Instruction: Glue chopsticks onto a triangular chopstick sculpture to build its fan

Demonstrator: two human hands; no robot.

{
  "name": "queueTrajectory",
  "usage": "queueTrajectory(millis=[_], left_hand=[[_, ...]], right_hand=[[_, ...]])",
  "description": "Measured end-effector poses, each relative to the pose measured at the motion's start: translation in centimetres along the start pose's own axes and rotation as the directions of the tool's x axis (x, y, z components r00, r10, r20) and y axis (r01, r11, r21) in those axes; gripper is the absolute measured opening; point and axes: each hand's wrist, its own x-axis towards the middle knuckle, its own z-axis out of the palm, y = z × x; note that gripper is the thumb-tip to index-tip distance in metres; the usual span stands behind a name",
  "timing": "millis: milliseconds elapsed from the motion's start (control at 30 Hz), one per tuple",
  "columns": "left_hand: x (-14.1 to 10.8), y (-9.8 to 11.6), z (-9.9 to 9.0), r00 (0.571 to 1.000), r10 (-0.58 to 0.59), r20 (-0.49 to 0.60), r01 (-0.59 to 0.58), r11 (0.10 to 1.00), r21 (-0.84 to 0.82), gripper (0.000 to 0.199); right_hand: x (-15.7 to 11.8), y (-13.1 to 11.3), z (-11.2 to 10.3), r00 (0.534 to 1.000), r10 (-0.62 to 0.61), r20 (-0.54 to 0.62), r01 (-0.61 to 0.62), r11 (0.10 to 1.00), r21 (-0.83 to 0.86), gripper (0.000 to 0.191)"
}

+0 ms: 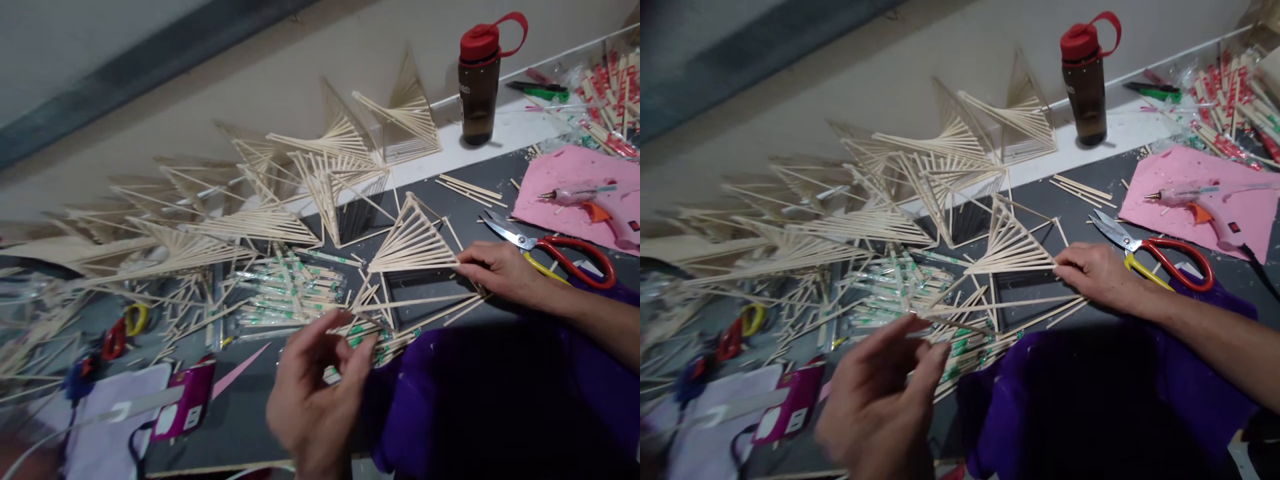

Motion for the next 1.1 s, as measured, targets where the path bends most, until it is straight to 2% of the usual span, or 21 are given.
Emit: queueTrajectory(millis=[67,167,333,433,533,600,700,767,967,1100], left_hand=[[1.7,-0.5,1.0,0.997,0.029,0.069,-0.032,0.999,0.044,0.053],[3.0,-0.7,2.5,0.99,0.036,0.139,-0.042,0.998,0.038,0.047],[3.4,-1.0,3.6,0.991,-0.049,0.123,0.06,0.995,-0.083,0.046],[4.2,-1.5,3.5,0.986,-0.075,0.149,0.089,0.992,-0.087,0.045],[5.2,-2.0,3.3,0.984,0.008,0.18,-0.01,1.0,0.013,0.042],[5.9,-2.2,3.3,0.978,0.064,0.199,-0.077,0.995,0.061,0.049],[6.5,-2.1,3.7,0.963,0.064,0.261,-0.083,0.995,0.059,0.063],[6.6,-2.0,4.3,0.956,0.062,0.287,-0.081,0.995,0.053,0.062],[6.4,-2.5,5.6,0.976,0.158,0.152,-0.165,0.986,0.032,0.042],[6.2,-2.9,5.6,0.975,0.197,0.102,-0.203,0.978,0.055,0.038]], right_hand=[[-0.3,0.0,0.1,1.0,-0.003,-0.023,0.003,1.0,-0.016,0.018],[-0.6,0.0,0.1,0.999,-0.007,-0.052,0.005,0.999,-0.031,0.017],[-0.8,0.0,-0.3,0.997,0.018,-0.077,-0.02,1.0,-0.016,0.018],[-0.8,-0.1,-0.3,0.997,0.037,-0.067,-0.038,0.999,-0.006,0.018],[-0.8,-0.2,0.1,0.997,0.06,-0.041,-0.06,0.998,-0.009,0.016],[-0.8,-0.3,0.4,0.996,0.076,-0.049,-0.077,0.997,-0.011,0.014],[-0.9,-0.3,0.8,0.996,0.028,-0.087,-0.029,1.0,-0.011,0.013],[-1.0,-0.3,0.8,0.995,-0.023,-0.096,0.022,1.0,-0.012,0.014],[-1.1,-0.6,0.9,0.997,-0.017,-0.074,0.02,0.999,0.047,0.021],[-1.1,-0.6,1.1,0.998,0.027,-0.054,-0.023,0.997,0.069,0.023]])
